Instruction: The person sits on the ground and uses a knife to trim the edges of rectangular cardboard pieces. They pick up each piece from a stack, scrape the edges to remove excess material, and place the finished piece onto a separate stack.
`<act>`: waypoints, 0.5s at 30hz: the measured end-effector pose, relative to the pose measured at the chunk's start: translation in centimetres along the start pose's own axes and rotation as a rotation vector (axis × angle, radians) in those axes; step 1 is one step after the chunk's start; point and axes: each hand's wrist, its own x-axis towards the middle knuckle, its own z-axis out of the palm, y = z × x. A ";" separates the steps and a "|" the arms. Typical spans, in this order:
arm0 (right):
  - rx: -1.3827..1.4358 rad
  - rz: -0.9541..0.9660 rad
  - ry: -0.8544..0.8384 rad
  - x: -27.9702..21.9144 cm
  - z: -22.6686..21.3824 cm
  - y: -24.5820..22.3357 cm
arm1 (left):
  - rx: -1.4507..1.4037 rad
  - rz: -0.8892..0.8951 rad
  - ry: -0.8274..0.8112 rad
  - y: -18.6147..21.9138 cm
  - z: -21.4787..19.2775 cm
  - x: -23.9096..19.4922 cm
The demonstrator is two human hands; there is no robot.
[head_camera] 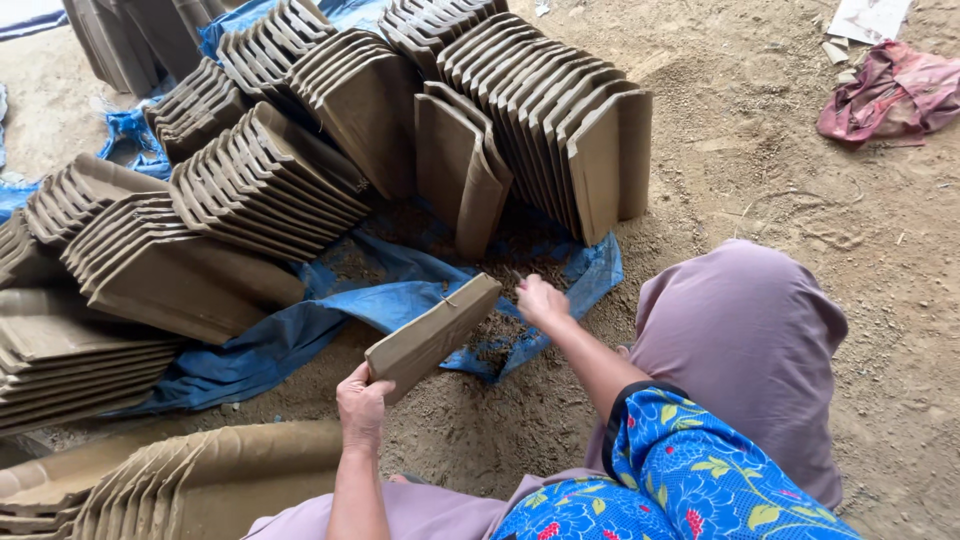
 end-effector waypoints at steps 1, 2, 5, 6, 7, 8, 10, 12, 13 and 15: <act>0.001 0.003 -0.002 -0.3 0.7 -0.9 | 0.002 -0.003 -0.002 -0.4 0.0 0.2; 0.208 -0.024 -0.005 -0.5 1.3 -1.9 | -0.013 0.003 0.006 -0.8 0.0 0.4; 0.674 -0.006 -0.096 -3.5 1.5 -4.8 | -0.023 0.008 0.006 -0.4 0.6 0.1; 0.929 0.039 -0.188 -5.0 1.3 -5.8 | -0.018 0.006 0.001 0.1 0.8 -0.1; 0.933 0.037 -0.187 -5.2 1.8 -6.0 | -0.016 0.010 0.000 0.3 1.1 -0.3; 1.009 0.072 -0.183 -5.5 2.2 -6.3 | -0.025 0.005 -0.006 0.6 1.4 -0.4; 1.081 0.108 -0.189 -6.8 3.0 -7.1 | -0.031 -0.004 -0.003 0.7 1.6 -0.8; 1.058 0.013 -0.205 -8.7 3.3 -8.3 | -0.008 0.003 -0.037 0.6 1.6 -0.9; 1.055 0.011 -0.210 -9.3 3.7 -8.6 | -0.009 0.002 -0.031 0.6 1.6 -1.0; 1.128 -0.055 -0.189 -10.5 4.5 -9.4 | -0.021 -0.008 -0.015 0.7 1.7 -1.2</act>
